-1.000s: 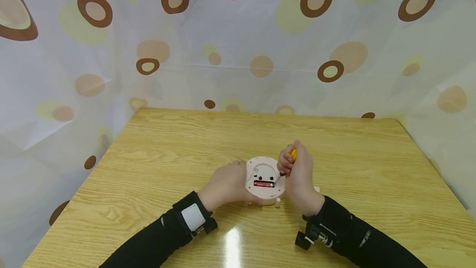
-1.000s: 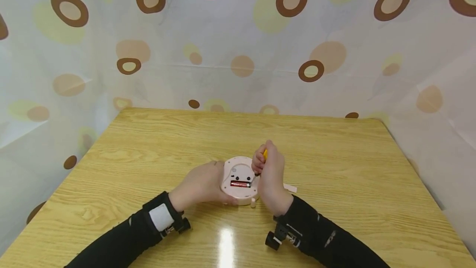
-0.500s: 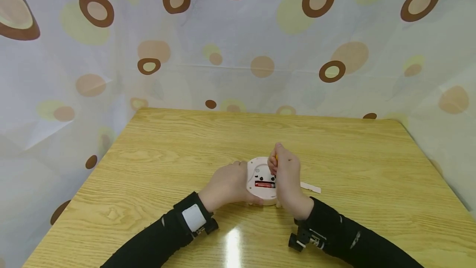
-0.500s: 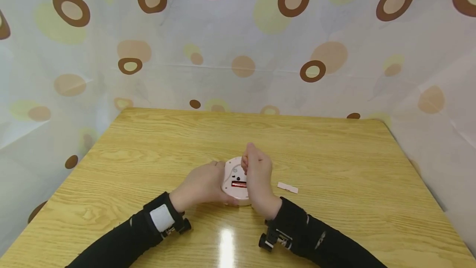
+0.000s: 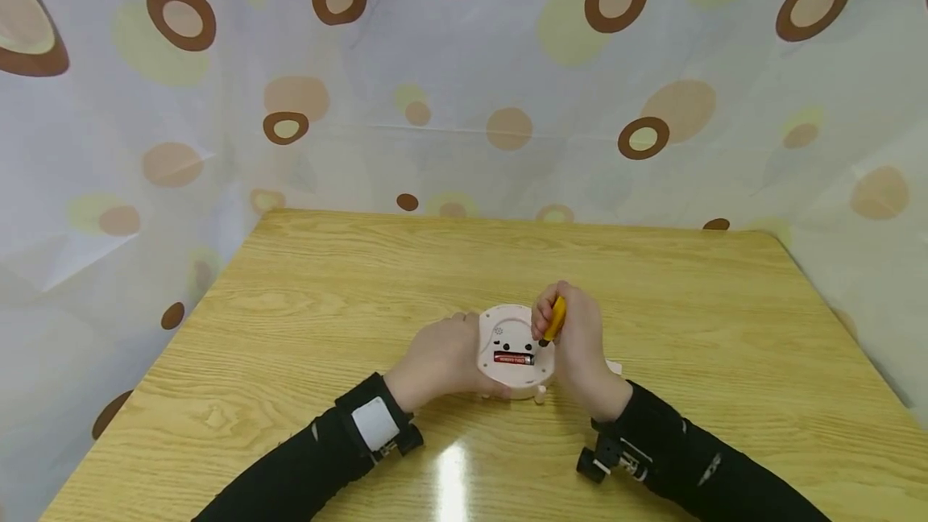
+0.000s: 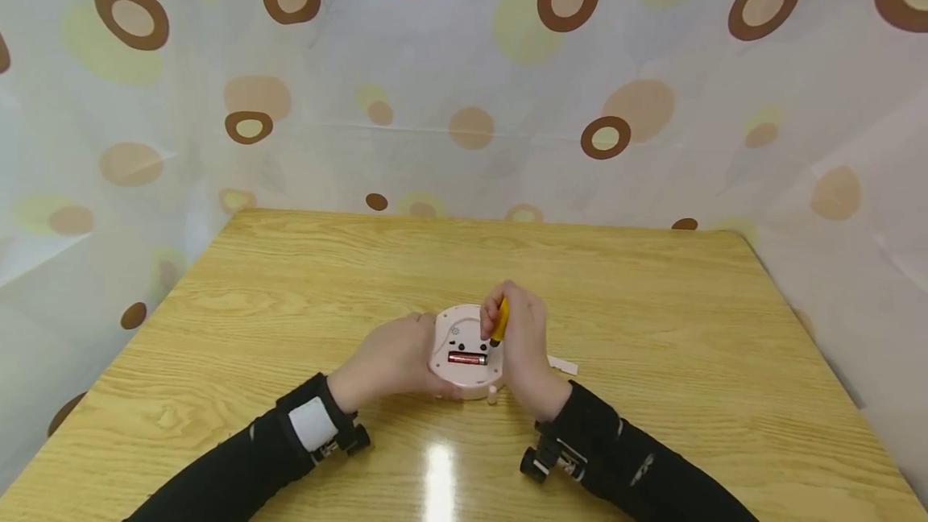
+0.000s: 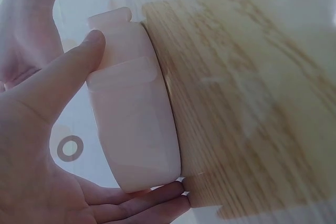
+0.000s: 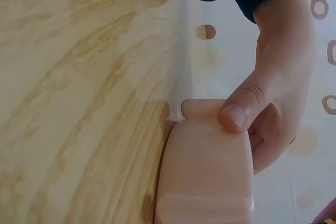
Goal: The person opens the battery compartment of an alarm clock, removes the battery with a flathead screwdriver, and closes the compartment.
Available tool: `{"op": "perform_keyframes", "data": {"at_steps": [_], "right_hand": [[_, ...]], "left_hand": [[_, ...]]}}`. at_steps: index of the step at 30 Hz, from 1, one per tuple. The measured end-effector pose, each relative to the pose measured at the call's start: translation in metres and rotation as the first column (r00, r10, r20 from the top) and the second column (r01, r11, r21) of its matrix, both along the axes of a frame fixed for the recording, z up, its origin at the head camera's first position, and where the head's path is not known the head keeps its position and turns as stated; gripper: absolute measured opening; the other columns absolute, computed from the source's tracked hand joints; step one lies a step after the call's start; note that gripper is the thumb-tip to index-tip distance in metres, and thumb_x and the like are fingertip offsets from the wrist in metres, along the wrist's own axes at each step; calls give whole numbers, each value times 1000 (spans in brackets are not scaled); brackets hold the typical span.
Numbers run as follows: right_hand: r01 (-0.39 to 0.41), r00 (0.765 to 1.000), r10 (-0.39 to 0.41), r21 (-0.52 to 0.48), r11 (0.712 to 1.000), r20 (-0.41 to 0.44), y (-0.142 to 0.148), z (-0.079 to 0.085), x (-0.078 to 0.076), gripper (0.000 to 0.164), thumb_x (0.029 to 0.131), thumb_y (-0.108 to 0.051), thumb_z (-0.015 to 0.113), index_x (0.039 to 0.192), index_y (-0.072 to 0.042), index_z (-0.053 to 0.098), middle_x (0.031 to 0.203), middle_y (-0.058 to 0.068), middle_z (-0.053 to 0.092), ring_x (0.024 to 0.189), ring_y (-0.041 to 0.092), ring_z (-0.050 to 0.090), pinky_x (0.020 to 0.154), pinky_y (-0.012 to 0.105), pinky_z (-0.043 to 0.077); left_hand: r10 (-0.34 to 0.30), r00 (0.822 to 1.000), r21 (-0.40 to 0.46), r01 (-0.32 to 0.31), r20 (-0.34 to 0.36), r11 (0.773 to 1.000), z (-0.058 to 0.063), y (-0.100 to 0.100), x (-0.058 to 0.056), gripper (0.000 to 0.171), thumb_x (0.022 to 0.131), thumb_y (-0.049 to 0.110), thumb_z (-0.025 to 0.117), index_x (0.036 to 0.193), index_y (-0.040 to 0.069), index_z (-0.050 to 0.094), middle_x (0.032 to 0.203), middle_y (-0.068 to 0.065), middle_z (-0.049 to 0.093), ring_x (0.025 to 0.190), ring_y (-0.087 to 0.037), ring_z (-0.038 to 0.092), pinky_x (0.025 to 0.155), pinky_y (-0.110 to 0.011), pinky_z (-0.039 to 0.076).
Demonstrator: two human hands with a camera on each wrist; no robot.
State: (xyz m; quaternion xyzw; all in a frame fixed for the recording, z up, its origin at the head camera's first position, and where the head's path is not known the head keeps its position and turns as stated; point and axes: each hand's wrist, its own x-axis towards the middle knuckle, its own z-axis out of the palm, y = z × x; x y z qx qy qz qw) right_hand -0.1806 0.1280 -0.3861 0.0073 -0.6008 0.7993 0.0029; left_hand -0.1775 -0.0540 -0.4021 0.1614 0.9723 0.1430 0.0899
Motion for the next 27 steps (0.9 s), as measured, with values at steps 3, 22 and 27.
{"op": "perform_keyframes", "data": {"at_steps": [3, 22, 27], "right_hand": [[-49, 998, 48, -46, 998, -35, -1, -2, -2, 47, 109, -19, 28, 63, -14, 34, 53, -6, 35, 49, 13, 29, 54, 32, 22], [-7, 999, -14, -439, 898, -43, 12, -10, -5, 50, 109, -21, 16, 59, -19, 24, 54, -4, 16, 53, 17, 5, 60, 33, 1], [7, 1000, -19, -443, 896, -23, 14, -8, -6, 52, 109, -22, 17, 58, -19, 24, 54, -5, 17, 52, 17, 7, 61, 33, 2]], "left_hand": [[4, 1000, 13, -4, 0, 1000, -1, -1, 0, 100, 66, 70, 93, 131, 1, 63, 104, -7, 70, 83, -16, 63, 68, -31, 55], [-10, 1000, -13, 10, -24, 1000, 2, 1, 0, 105, 64, 70, 93, 134, -1, 62, 107, -8, 72, 89, -18, 66, 71, -33, 58], [-15, 999, -28, 14, -29, 999, 2, 2, -1, 105, 64, 70, 94, 134, -1, 62, 107, -9, 72, 88, -18, 66, 70, -33, 58]]}}
